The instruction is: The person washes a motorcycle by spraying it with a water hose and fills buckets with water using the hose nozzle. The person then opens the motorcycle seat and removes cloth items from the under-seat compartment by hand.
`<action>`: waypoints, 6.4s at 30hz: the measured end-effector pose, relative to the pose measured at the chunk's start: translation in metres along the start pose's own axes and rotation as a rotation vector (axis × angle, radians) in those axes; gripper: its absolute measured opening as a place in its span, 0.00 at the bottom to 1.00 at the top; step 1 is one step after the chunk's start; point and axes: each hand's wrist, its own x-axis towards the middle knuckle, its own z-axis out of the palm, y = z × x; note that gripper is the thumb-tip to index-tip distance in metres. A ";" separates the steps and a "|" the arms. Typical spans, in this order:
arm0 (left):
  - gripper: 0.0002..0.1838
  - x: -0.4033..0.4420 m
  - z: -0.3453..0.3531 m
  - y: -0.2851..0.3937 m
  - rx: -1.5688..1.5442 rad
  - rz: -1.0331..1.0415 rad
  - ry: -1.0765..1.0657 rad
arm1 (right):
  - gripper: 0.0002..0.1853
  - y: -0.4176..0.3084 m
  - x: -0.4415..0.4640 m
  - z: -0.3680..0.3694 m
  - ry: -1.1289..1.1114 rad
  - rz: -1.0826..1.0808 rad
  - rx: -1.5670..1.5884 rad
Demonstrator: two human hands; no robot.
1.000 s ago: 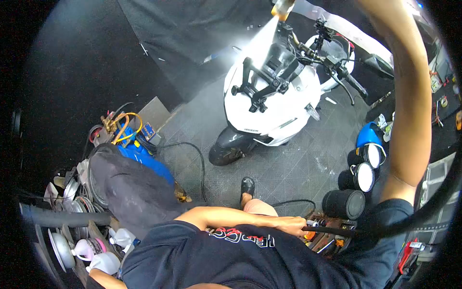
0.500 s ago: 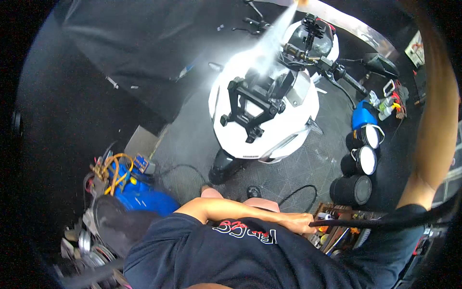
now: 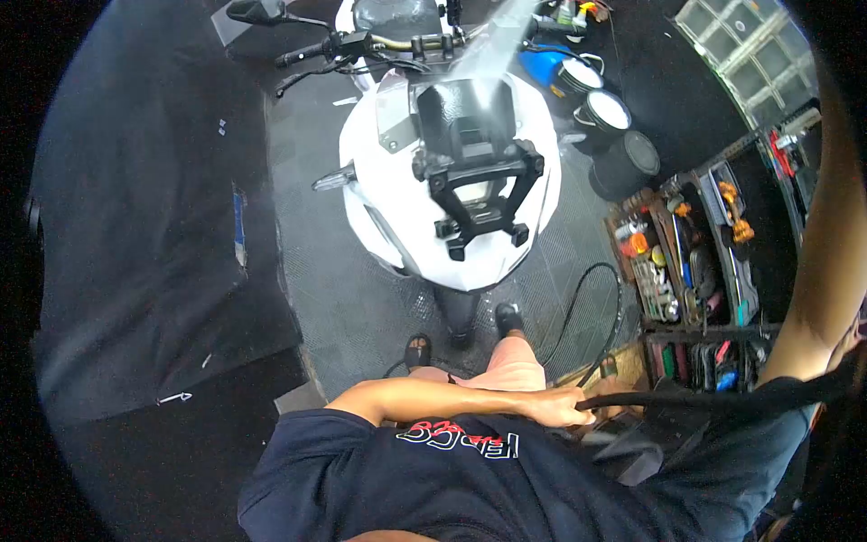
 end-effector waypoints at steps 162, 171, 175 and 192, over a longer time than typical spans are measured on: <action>0.29 -0.577 -0.697 0.007 1.615 -1.115 -0.814 | 0.15 -0.422 -0.539 0.455 1.453 1.564 -0.436; 0.31 -0.584 -0.795 0.081 1.660 -1.169 -0.745 | 0.16 -0.413 -0.514 0.583 1.382 1.746 -0.640; 0.31 -0.593 -0.821 0.082 1.691 -1.200 -0.672 | 0.15 -0.405 -0.527 0.597 1.315 1.640 -0.781; 0.27 -0.599 -0.783 0.055 1.837 -0.803 -0.687 | 0.19 -0.386 -0.662 0.601 1.702 1.810 -0.821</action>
